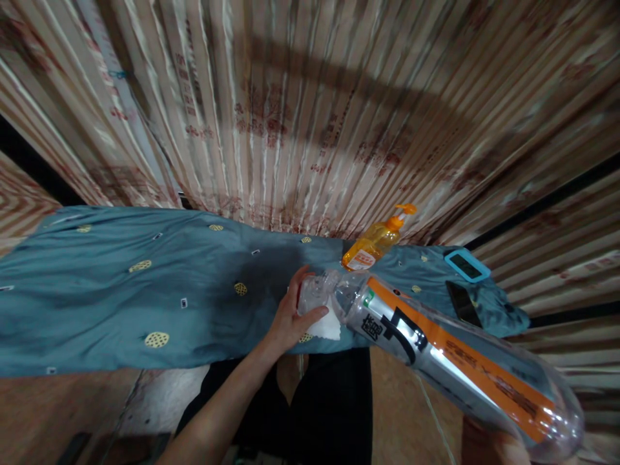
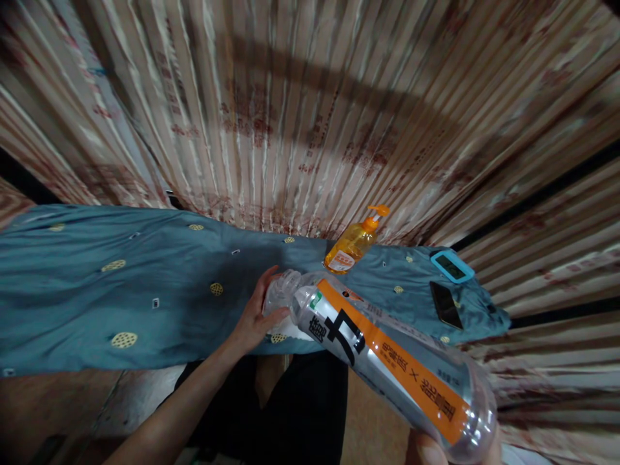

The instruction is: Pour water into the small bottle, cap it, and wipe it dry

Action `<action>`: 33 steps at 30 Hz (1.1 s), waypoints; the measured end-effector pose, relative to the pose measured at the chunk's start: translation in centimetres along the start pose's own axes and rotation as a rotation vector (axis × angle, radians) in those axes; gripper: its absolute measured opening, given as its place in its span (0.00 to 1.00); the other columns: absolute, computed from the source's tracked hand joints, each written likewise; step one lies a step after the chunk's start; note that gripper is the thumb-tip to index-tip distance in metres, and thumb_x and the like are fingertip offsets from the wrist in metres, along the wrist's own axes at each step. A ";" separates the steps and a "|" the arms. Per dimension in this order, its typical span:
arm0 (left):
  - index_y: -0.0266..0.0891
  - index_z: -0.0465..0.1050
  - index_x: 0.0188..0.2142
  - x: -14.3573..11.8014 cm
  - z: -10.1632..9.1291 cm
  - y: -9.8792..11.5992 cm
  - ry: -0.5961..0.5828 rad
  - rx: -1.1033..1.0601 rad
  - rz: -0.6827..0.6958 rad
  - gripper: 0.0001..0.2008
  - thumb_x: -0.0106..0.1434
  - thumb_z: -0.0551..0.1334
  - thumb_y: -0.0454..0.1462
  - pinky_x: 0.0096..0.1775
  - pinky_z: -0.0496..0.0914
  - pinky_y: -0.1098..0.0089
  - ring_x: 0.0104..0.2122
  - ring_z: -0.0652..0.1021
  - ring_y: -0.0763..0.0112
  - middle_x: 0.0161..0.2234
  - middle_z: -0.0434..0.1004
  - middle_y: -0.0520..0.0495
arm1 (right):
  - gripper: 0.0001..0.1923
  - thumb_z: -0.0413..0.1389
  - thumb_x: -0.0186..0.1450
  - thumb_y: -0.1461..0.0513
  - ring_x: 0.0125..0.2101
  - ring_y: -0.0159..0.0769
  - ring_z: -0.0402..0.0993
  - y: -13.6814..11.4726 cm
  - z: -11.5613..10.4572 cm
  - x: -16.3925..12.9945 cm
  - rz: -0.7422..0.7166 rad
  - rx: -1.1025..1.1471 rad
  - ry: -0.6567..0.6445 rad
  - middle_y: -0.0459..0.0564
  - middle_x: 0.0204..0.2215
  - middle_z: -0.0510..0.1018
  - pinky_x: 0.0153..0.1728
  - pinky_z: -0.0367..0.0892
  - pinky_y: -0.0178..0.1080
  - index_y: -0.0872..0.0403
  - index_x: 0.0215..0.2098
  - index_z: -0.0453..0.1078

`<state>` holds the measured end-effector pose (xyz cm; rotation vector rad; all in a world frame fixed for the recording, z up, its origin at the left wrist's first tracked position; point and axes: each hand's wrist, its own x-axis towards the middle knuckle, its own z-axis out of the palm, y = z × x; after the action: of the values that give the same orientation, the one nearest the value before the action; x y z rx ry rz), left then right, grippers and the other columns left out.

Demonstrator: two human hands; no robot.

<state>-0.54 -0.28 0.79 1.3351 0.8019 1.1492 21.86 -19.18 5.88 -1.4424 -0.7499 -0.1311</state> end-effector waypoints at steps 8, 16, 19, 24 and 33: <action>0.41 0.61 0.62 0.6 -0.3 -1.3 0.051 -0.285 -0.056 0.36 0.62 0.58 0.59 0.61 0.63 0.54 0.58 0.72 0.52 0.58 0.71 0.39 | 0.28 0.72 0.45 0.52 0.23 0.36 0.62 -2.4 1.5 0.3 0.035 0.059 0.059 0.45 0.24 0.69 0.23 0.56 0.37 0.55 0.39 0.73; 0.41 0.61 0.62 0.8 -0.3 -1.6 0.046 -0.340 -0.074 0.37 0.61 0.58 0.59 0.61 0.62 0.53 0.58 0.72 0.52 0.59 0.71 0.39 | 0.25 0.73 0.44 0.55 0.23 0.34 0.62 -2.7 1.9 0.3 0.086 0.090 0.107 0.44 0.23 0.71 0.24 0.57 0.36 0.54 0.38 0.74; 0.40 0.61 0.61 0.6 -0.3 -0.8 0.034 -0.273 -0.051 0.38 0.58 0.63 0.57 0.61 0.63 0.54 0.59 0.71 0.51 0.58 0.71 0.38 | 0.26 0.71 0.49 0.56 0.26 0.35 0.64 -2.2 1.6 0.1 -0.006 0.117 0.028 0.45 0.25 0.70 0.27 0.60 0.36 0.56 0.44 0.75; 0.40 0.62 0.61 0.4 -0.2 -0.1 0.033 -0.238 -0.031 0.37 0.58 0.64 0.55 0.62 0.62 0.55 0.59 0.71 0.52 0.58 0.72 0.39 | 0.31 0.69 0.52 0.56 0.31 0.43 0.69 -1.5 0.9 0.0 -0.023 0.079 -0.018 0.48 0.28 0.70 0.35 0.68 0.45 0.57 0.51 0.72; 0.41 0.68 0.57 1.0 -0.1 -1.3 0.116 -0.447 -0.110 0.35 0.58 0.61 0.59 0.60 0.64 0.55 0.57 0.73 0.52 0.56 0.74 0.39 | 0.34 0.66 0.55 0.52 0.38 0.49 0.72 -1.7 0.8 0.0 -0.048 -0.001 -0.045 0.55 0.39 0.75 0.38 0.71 0.50 0.58 0.56 0.69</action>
<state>-0.11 0.85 -0.33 0.8516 0.6439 1.2384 20.69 -18.74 7.27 -1.4328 -0.8218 -0.1358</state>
